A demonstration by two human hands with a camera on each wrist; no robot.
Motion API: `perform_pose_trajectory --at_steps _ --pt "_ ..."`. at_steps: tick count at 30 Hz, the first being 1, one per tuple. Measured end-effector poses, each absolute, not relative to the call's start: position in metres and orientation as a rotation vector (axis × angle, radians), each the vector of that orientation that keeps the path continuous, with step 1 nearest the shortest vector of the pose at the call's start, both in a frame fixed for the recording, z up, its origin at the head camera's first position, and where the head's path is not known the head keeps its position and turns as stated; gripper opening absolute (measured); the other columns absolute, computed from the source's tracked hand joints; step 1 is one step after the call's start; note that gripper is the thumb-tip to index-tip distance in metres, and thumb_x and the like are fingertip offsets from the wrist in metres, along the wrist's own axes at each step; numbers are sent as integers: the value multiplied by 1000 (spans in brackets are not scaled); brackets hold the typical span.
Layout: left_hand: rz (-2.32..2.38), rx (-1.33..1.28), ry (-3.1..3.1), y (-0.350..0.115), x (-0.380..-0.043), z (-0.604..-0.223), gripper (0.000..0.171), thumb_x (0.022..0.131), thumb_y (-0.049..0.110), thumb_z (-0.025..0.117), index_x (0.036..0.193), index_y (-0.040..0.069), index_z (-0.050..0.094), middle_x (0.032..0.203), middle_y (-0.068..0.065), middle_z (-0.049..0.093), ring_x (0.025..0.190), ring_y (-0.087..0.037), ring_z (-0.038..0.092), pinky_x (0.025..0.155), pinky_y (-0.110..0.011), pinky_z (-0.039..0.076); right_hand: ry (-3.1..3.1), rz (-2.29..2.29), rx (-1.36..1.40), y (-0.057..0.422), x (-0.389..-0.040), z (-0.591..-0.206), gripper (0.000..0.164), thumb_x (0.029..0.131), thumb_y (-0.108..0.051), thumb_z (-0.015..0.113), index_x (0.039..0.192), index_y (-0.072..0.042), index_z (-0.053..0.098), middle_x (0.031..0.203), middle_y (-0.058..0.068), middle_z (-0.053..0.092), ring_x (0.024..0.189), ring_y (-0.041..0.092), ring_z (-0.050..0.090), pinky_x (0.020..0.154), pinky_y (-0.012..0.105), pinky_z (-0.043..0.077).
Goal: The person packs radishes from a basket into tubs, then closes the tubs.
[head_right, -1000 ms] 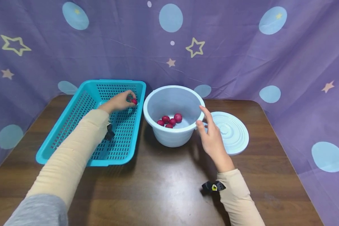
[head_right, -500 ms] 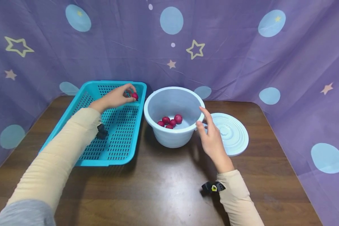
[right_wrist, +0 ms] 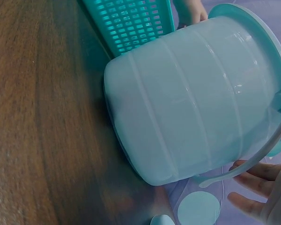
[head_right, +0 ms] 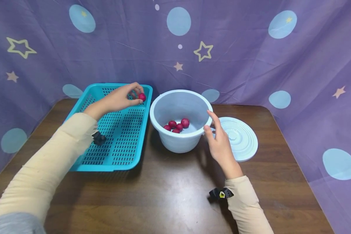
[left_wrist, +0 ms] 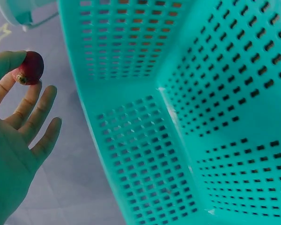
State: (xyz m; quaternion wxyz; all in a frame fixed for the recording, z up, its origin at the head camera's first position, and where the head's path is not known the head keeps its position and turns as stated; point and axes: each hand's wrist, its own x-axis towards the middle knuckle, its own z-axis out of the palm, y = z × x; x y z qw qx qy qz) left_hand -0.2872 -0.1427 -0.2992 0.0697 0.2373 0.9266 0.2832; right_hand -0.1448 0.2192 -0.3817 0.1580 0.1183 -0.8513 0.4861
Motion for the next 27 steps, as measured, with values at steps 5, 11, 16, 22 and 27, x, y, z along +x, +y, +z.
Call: perform_pose_trajectory --at_steps 5,11,16,22,27 --pt "884 775 2788 -136 -275 -290 36 95 41 65 124 24 52 113 0 57 98 -22 58 82 -43 50 -2432 1388 340 219 -145 -382 51 107 -40 39 155 -26 32 128 27 58 115 36 56 100 57 38" --pt "949 844 2791 -124 -262 -283 36 96 40 64 126 24 53 111 2 59 101 -18 56 87 -42 48 -2433 1387 340 220 -145 -382 51 107 -40 39 155 -26 32 127 27 59 114 36 56 100 57 38" --pt "1001 903 2783 -114 -252 -278 35 95 43 64 124 25 54 110 4 59 104 -16 55 86 -40 48 -2429 1390 340 220 -144 -383 51 107 -40 39 155 -26 32 125 27 59 112 35 56 99 56 39" --pt "919 986 2783 -104 -243 -276 33 93 39 69 122 26 60 109 6 59 106 -14 53 83 -39 49 -2433 1389 339 219 -145 -382 50 107 -40 39 155 -27 32 128 28 58 115 36 55 99 56 39" --pt "859 1019 2784 -101 -240 -277 35 92 32 72 125 23 63 111 4 58 108 -20 53 84 -39 49 -2439 1389 343 219 -145 -382 51 107 -40 39 155 -26 31 128 28 58 114 36 55 99 57 38"
